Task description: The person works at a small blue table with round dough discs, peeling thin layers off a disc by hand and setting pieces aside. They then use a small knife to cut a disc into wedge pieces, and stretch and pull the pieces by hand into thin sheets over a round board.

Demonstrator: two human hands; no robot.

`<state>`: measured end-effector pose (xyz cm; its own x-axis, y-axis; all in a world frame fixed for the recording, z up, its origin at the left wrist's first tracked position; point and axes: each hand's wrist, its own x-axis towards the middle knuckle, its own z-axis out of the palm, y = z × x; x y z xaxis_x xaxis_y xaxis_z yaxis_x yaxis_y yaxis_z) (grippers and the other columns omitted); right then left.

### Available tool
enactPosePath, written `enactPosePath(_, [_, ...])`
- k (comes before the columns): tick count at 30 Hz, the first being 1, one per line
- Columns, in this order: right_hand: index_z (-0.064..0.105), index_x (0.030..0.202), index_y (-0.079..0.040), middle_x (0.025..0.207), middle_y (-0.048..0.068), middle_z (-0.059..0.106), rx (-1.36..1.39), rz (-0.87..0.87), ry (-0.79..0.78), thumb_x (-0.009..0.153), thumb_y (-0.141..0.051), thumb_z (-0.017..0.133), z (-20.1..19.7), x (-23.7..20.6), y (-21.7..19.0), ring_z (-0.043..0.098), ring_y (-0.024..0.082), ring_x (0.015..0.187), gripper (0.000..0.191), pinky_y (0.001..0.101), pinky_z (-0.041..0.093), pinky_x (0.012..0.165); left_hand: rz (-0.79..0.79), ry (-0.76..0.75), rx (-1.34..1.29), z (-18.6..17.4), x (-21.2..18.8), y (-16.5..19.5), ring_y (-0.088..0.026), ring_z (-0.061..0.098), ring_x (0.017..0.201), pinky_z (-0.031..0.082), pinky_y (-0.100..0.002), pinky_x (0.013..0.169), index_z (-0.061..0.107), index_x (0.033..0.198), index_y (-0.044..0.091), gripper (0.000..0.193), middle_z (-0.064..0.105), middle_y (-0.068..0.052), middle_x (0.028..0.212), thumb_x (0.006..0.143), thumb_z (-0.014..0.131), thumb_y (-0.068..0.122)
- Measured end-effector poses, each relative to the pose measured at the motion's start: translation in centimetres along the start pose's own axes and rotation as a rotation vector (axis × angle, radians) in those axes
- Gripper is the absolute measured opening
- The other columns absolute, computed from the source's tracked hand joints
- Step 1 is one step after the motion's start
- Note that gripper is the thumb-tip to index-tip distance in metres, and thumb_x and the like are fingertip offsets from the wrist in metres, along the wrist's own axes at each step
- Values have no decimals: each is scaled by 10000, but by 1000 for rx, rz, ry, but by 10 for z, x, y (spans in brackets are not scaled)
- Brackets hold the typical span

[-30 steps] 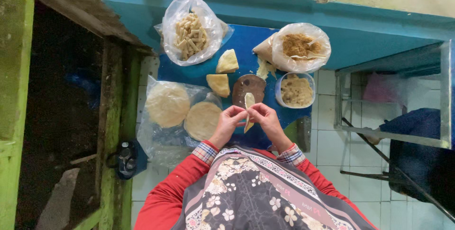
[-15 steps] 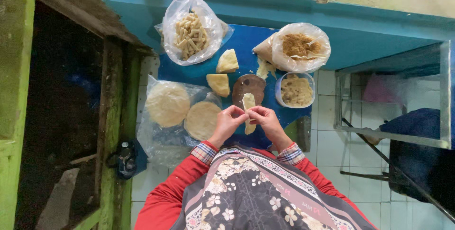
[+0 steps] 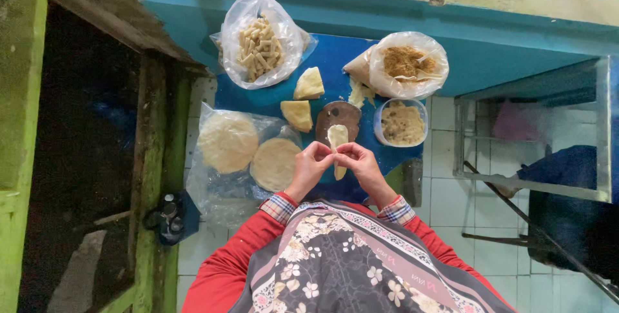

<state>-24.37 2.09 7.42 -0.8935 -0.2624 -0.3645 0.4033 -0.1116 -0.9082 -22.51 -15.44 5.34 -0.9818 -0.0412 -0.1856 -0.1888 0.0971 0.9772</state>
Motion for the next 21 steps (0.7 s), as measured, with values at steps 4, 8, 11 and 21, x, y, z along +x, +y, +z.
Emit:
enactPosePath(4, [725,1083,8,982,56,741,-5,35,75,956,-155,720,-1,2,5,698,107,865,206,268,582,763,-50,-15,-92,4,3,-7,-64,678,747,562,-243,662,720,939,20,169,742,-30,821,882,778,168])
enactPosePath(8, [732,1081,14,987,60,741,-55,2,79,956,-140,713,0,4,3,711,121,873,199,281,595,765,-109,-37,-192,5,6,-5,-57,685,736,582,-241,648,723,923,16,201,741,-26,814,875,798,196])
enactPosePath(11, [740,1064,30,1018,47,721,-70,-37,59,961,-129,709,1,4,3,721,130,902,192,296,608,788,-144,-25,-179,4,8,-3,-71,677,691,562,-247,611,726,900,10,213,742,-35,783,892,787,214])
enactPosePath(21, [721,1061,-8,993,64,740,195,118,110,975,-142,687,5,2,8,708,152,902,163,321,594,815,-239,-109,-416,-4,12,-5,-94,718,796,565,-262,651,724,939,40,148,746,-20,862,911,717,186])
